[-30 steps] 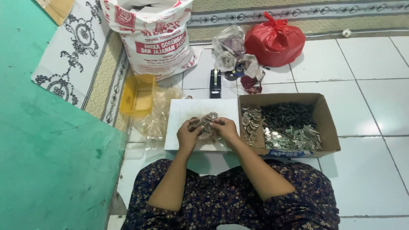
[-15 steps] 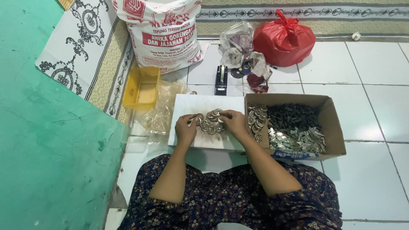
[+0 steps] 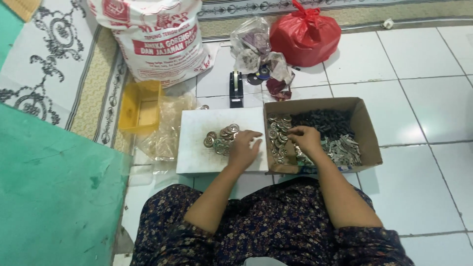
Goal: A person sitting on the floor manually sorts and packages small metal components by picking them from a box and placing them into plastic bags or onto a board.
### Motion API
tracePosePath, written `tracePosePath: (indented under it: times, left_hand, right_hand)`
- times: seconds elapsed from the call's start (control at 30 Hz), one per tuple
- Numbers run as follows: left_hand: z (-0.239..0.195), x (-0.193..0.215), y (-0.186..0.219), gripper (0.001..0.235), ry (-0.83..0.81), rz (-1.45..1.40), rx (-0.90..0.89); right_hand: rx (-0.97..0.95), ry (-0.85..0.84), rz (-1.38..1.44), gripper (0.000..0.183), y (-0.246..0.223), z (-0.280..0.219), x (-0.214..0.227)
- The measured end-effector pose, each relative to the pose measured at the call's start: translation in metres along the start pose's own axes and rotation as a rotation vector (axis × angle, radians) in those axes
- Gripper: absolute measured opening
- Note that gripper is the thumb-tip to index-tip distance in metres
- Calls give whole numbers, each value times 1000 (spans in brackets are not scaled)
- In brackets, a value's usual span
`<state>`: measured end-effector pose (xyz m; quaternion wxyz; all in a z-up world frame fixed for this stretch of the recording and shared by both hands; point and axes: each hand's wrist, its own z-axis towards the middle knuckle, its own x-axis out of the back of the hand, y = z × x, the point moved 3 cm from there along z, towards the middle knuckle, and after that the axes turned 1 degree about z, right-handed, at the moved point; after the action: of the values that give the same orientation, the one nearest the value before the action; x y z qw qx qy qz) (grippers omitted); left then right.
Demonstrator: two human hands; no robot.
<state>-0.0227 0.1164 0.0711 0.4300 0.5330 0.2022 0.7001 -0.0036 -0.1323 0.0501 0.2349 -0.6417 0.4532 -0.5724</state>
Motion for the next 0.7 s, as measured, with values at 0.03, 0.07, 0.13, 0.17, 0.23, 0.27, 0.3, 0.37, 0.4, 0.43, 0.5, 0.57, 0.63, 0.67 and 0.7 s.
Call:
tracePosePath:
  times: [0.03, 0.07, 0.13, 0.17, 0.23, 0.27, 0.3, 0.37, 0.4, 0.43, 0.5, 0.57, 0.63, 0.67, 0.7]
  left_hand:
    - [5, -9, 12, 18, -6, -3, -3]
    - [9, -21, 24, 18, -118, 53, -21]
    - [15, -45, 37, 18, -237, 105, -42]
    - [17, -59, 38, 21, -318, 191, -50]
    - [24, -86, 39, 23, -400, 270, -66]
    - [27, -95, 37, 19, -406, 382, -127]
    - [30, -105, 35, 16, -410, 494, -187]
    - [41, -112, 36, 15, -419, 548, -190]
    - [49, -115, 37, 14, -420, 605, -194]
    - [55, -127, 24, 14, -421, 606, -197]
    - [68, -154, -4, 47, -575, 813, -171]
    - [74, -133, 18, 52, -584, 898, -166]
    - [79, -121, 31, 59, -596, 985, -156]
    - [81, -119, 31, 58, -644, 1016, -128]
    - [83, -117, 31, 57, -691, 1046, -99]
  right_hand:
    - [-5, 6, 1, 27, 8, 1, -1]
    - [-28, -15, -30, 28, 17, 1, -2]
    - [-59, -30, -60, 29, 33, 6, -5]
    - [-30, -48, -158, 32, 39, 11, -6]
    - [-5, -57, -260, 36, 42, 15, -5]
    - [-6, -57, -280, 43, 39, 14, -6]
    - [-6, -58, -300, 50, 35, 12, -8]
    - [11, -63, -327, 53, 33, 15, -9]
    - [34, -67, -357, 56, 30, 18, -8]
    - [34, -64, -354, 56, 41, 28, -15]
    - [184, -65, -420, 64, 58, 50, -29]
    - [204, -88, -456, 72, 45, 49, -29]
    - [224, -116, -490, 81, 33, 47, -30]
    - [235, -145, -486, 81, 27, 47, -30]
    - [246, -174, -482, 82, 22, 46, -30]
